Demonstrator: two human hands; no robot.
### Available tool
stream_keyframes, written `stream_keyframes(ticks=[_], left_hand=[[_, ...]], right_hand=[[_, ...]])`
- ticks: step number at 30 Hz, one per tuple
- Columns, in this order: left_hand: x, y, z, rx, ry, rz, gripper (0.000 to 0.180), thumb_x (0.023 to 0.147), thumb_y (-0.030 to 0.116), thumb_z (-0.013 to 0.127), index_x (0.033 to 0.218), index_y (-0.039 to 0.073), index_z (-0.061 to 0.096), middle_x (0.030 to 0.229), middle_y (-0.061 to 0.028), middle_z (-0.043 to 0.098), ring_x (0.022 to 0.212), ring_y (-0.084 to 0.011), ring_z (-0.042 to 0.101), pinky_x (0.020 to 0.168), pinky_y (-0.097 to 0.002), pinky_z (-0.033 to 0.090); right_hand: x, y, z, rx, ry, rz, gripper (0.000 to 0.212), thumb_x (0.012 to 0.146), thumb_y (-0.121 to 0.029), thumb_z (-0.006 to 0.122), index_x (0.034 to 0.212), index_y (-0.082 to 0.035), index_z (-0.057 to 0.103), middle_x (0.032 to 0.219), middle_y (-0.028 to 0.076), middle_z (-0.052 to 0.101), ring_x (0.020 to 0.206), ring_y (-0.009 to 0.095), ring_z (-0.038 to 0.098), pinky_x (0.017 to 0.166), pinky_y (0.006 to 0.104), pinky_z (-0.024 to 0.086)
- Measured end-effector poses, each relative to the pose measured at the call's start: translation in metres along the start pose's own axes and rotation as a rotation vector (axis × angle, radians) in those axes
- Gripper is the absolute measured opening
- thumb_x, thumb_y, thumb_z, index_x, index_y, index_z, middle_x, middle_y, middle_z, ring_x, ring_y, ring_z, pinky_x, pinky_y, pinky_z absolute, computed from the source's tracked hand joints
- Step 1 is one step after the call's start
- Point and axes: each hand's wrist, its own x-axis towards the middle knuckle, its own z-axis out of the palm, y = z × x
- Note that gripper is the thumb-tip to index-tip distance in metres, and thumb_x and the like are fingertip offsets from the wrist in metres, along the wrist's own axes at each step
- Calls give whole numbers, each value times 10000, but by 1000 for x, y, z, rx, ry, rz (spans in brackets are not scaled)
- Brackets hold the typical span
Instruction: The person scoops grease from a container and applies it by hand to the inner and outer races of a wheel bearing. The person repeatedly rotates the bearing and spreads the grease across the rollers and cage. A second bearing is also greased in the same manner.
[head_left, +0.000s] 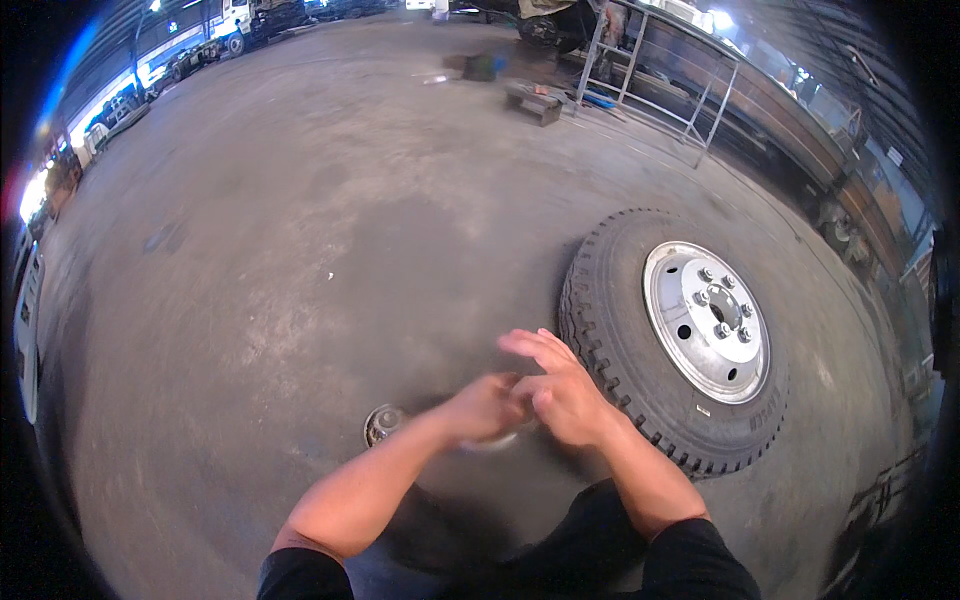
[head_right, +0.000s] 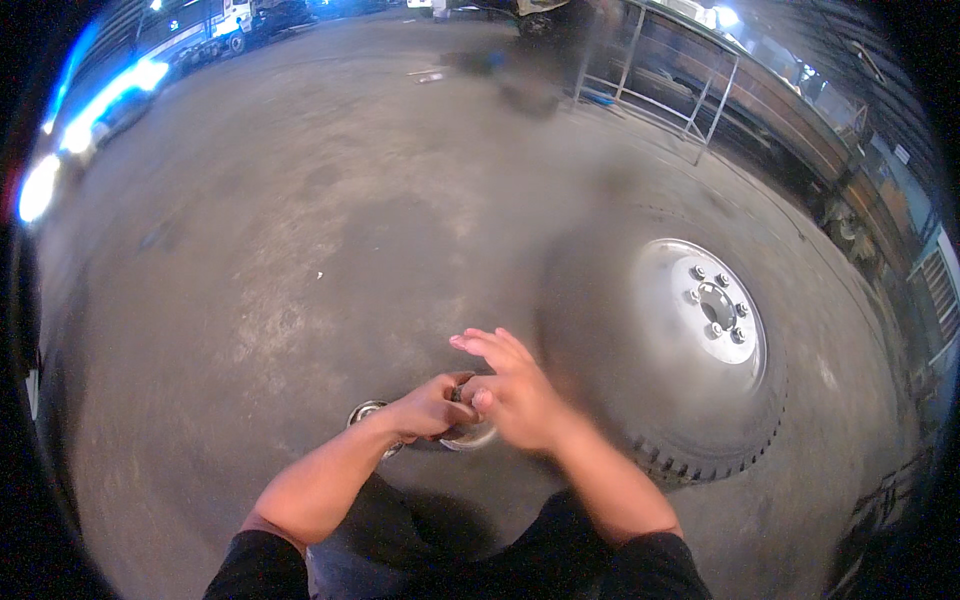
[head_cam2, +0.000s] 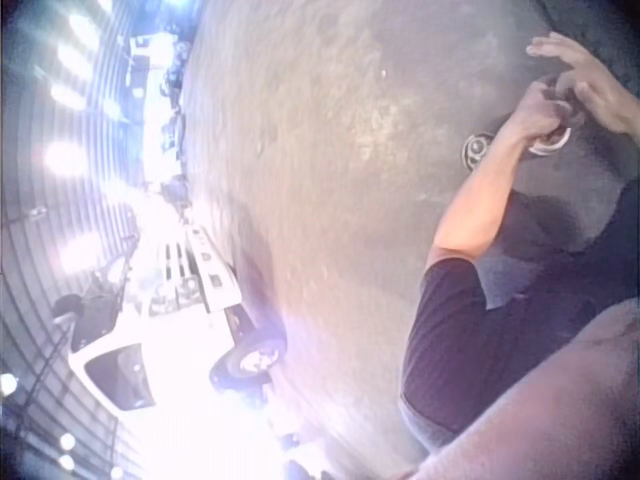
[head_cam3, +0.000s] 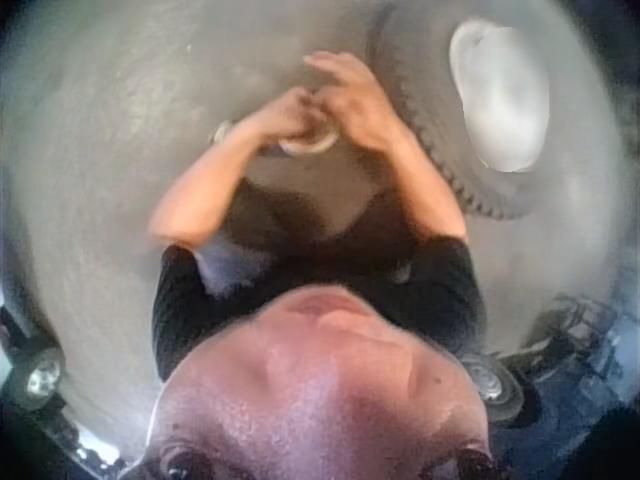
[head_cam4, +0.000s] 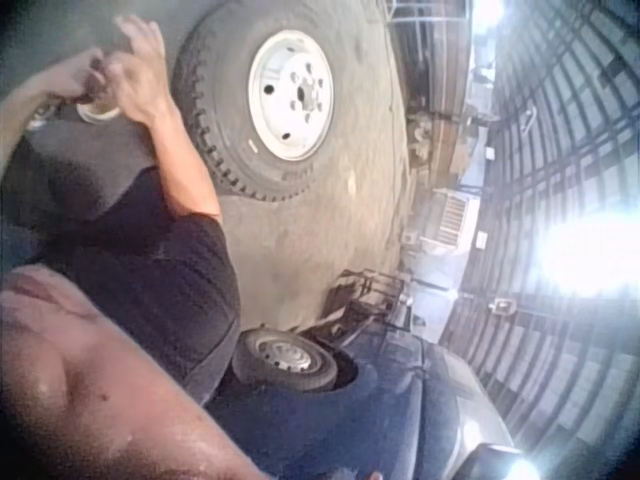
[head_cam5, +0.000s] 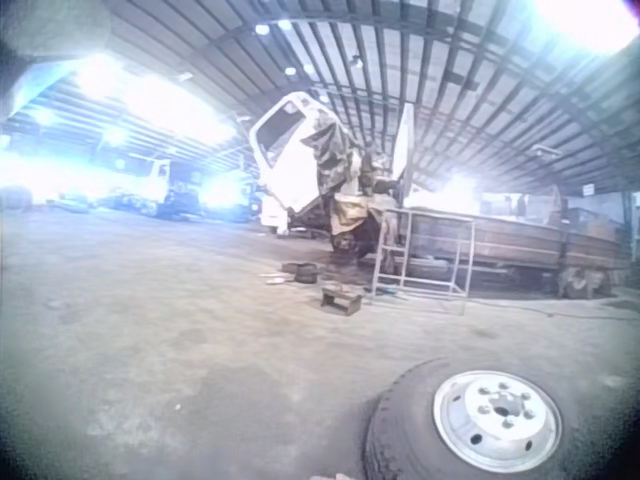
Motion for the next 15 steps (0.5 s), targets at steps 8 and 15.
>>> stream_keyframes(ticks=[8, 15], left_hand=[[-8, 17, -5, 42, -127, -122, 616, 787, 262, 727, 1287, -17, 501, 951, -30, 615, 742, -76, 545, 601, -250, 436], [2, -1, -9, 72, -53, 145, 518, 777, 153, 698, 1244, -13, 546, 1049, -47, 628, 919, -117, 562, 768, -283, 472]], right_hand=[[-6, -24, -7, -309, -178, 53, 378, 928, -377, 564, 810, -66, 745, 1439, 170, 482, 1412, 349, 343, 1166, 583, 200], [-18, -6, 9, -177, -118, 177, 282, 913, -233, 529, 869, -15, 703, 1312, 185, 548, 1303, 403, 439, 1127, 536, 297]])
